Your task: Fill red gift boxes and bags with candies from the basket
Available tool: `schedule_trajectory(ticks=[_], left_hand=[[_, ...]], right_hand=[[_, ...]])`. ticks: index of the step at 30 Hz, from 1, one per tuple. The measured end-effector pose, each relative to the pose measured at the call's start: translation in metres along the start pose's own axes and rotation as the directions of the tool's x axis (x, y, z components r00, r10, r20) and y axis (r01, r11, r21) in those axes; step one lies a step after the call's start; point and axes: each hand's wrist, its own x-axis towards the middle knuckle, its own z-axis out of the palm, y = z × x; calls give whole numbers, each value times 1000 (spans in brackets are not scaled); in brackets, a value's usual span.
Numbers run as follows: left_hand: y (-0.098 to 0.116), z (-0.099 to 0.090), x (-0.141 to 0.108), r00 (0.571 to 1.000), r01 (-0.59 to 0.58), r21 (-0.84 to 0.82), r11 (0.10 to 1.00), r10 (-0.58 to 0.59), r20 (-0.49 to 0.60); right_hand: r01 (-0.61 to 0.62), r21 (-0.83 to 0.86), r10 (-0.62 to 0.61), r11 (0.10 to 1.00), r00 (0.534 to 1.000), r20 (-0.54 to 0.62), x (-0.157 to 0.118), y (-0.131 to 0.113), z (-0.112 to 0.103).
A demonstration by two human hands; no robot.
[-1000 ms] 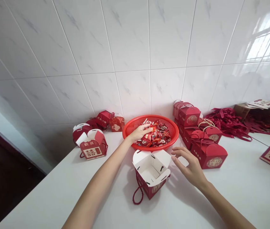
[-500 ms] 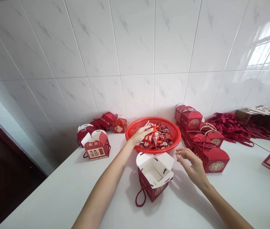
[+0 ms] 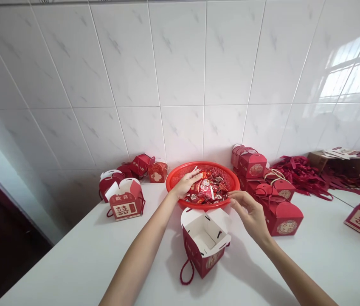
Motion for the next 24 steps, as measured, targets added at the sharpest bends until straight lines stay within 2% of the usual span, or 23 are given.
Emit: schedule_trajectory(ticks=[3, 6, 9, 16, 21, 24], left_hand=[[1, 0, 1, 999, -36, 86, 996, 37, -15], [4, 6, -3, 991, -123, 218, 968, 130, -20], [10, 20, -15, 984, -175, 242, 954, 164, 67], [32, 53, -59, 963, -203, 202, 958, 159, 216], [38, 54, -74, 929, -363, 394, 844, 294, 226], [34, 50, -78, 931, -360, 427, 829, 291, 220]], right_hand=[[-63, -6, 63, 998, 998, 22, 11, -8, 15], [-121, -8, 121, 993, 988, 97, 16, -13, 30], [-135, -17, 136, 991, 980, 147, 14, -17, 38], [-101, 195, 82, 976, 991, 104, -1, -20, 29], [-87, 187, 76, 978, 995, 64, -7, -21, 19], [-89, 184, 74, 979, 994, 85, -9, -23, 17]])
